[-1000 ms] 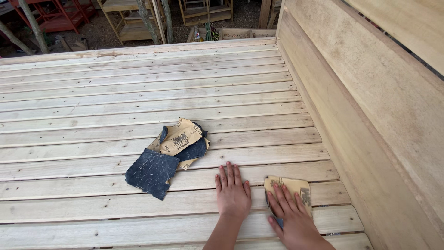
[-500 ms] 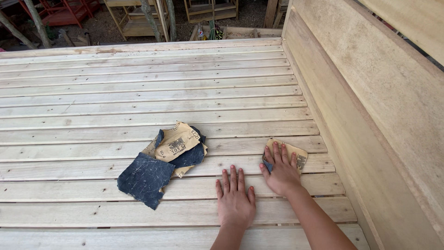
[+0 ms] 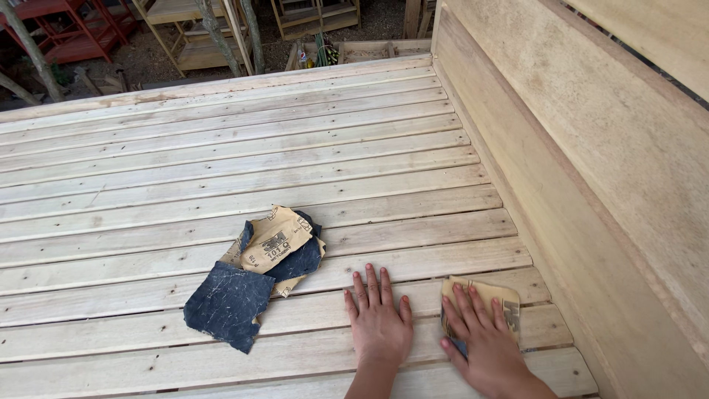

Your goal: The person sands the slatted surface and edge rails of an unfinished wooden furniture frame by hand, rubbing sheets of sandpaper back and forth across the slats and along the front rail, moving between different sections of the piece and switching sandpaper pieces as they work.

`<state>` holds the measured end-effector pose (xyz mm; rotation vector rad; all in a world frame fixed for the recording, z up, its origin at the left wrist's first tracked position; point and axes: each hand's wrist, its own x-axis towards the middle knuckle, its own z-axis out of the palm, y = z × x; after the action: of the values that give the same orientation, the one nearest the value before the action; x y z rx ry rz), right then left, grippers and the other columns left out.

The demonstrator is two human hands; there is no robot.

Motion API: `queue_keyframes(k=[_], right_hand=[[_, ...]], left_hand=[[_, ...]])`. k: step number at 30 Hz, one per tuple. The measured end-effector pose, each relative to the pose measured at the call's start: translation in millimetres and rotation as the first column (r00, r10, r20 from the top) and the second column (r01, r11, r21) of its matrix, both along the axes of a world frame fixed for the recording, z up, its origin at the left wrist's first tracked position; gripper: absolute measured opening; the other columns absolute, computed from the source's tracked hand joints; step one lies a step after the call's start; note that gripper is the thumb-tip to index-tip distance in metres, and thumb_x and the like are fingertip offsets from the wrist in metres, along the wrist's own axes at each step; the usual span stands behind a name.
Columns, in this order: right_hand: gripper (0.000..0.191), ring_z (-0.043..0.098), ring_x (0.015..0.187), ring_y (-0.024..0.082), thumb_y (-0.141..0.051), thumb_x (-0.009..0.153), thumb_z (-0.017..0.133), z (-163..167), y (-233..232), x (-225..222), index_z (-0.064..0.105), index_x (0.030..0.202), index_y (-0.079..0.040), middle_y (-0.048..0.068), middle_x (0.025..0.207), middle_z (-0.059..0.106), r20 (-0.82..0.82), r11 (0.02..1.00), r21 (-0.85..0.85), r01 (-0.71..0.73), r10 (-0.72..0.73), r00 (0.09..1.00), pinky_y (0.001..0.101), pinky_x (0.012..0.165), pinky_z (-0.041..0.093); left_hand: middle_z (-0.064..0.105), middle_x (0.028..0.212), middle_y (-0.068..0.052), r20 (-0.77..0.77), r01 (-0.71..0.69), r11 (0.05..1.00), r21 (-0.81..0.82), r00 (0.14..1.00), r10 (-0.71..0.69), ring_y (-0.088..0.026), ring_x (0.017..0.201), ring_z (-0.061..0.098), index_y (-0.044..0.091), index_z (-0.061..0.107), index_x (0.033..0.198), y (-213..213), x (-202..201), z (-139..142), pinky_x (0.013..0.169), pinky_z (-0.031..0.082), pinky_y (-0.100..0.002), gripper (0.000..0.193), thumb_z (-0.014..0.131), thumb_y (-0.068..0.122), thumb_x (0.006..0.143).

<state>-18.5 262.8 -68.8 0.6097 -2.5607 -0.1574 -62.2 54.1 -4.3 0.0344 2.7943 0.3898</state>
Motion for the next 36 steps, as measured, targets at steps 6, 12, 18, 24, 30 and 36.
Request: queue_keyframes(k=[6,12,18,24,30,36], right_hand=[[0.072,-0.011,0.157,0.024,-0.059,0.102,0.018,56.1,-22.6,-129.7,0.0,0.164,-0.026,0.003,0.172,-0.012,0.666,0.892,0.2,0.406,-0.428,0.611,0.0477,0.126,-0.004],[0.068,-0.01,0.155,0.027,-0.058,0.102,0.018,35.7,-5.9,-30.9,0.001,0.163,-0.033,0.001,0.171,-0.011,0.669,0.888,0.265,0.377,-0.451,0.591,0.0481,0.124,-0.003],[0.06,0.002,0.152,0.031,-0.06,0.099,0.017,-2.1,29.7,62.4,0.015,0.156,-0.041,0.006,0.168,0.005,-0.15,0.998,-0.025,0.063,-0.066,0.987,0.0559,0.119,0.001],[0.067,-0.004,0.152,0.033,-0.061,0.099,0.017,31.2,23.8,-32.7,0.006,0.162,-0.037,0.009,0.168,-0.003,0.384,0.939,0.142,0.313,-0.344,0.857,0.0581,0.119,0.0],[0.064,-0.006,0.157,0.03,-0.057,0.103,0.015,60.8,14.9,-120.1,0.004,0.163,-0.04,0.005,0.171,-0.007,0.638,0.848,0.156,0.507,-0.478,0.604,0.0516,0.125,-0.005],[0.063,0.0,0.153,0.034,-0.054,0.1,0.024,13.5,62.1,20.1,0.016,0.159,-0.034,0.009,0.169,0.003,0.39,0.95,0.019,0.312,-0.294,0.872,0.0534,0.121,0.001]], left_hand=[[-0.007,0.172,-0.01,0.0,-0.005,1.0,0.01,1.0,0.005,-0.033,0.158,-0.008,0.012,0.003,0.163,-3.1,-3.4,-2.7,0.125,-0.004,-0.053,0.072,0.024,0.046,0.103],[-0.008,0.172,-0.009,0.004,0.001,1.0,-0.025,1.0,-0.001,-0.033,0.157,-0.01,0.013,0.001,0.163,-0.9,-0.2,15.5,0.125,-0.003,-0.053,0.073,0.022,0.046,0.102],[-0.011,0.171,-0.012,0.007,0.044,0.999,-0.031,0.999,-0.044,-0.034,0.156,-0.01,0.011,-0.002,0.163,16.4,-11.2,20.7,0.125,-0.002,-0.051,0.071,0.019,0.045,0.104],[-0.01,0.171,-0.011,0.013,0.064,0.998,-0.006,0.998,-0.064,-0.034,0.157,-0.01,0.01,-0.001,0.163,27.8,-28.8,23.3,0.125,-0.004,-0.051,0.072,0.019,0.047,0.104],[-0.006,0.172,-0.011,-0.025,0.069,0.997,-0.042,0.997,-0.07,-0.033,0.157,-0.008,0.009,0.001,0.163,27.7,-35.4,15.6,0.125,-0.001,-0.051,0.072,0.02,0.046,0.104],[-0.005,0.171,-0.012,-0.065,0.097,0.995,-0.035,0.993,-0.099,-0.032,0.157,-0.007,0.008,0.001,0.163,33.2,-5.3,12.7,0.125,0.001,-0.048,0.07,0.019,0.044,0.104]])
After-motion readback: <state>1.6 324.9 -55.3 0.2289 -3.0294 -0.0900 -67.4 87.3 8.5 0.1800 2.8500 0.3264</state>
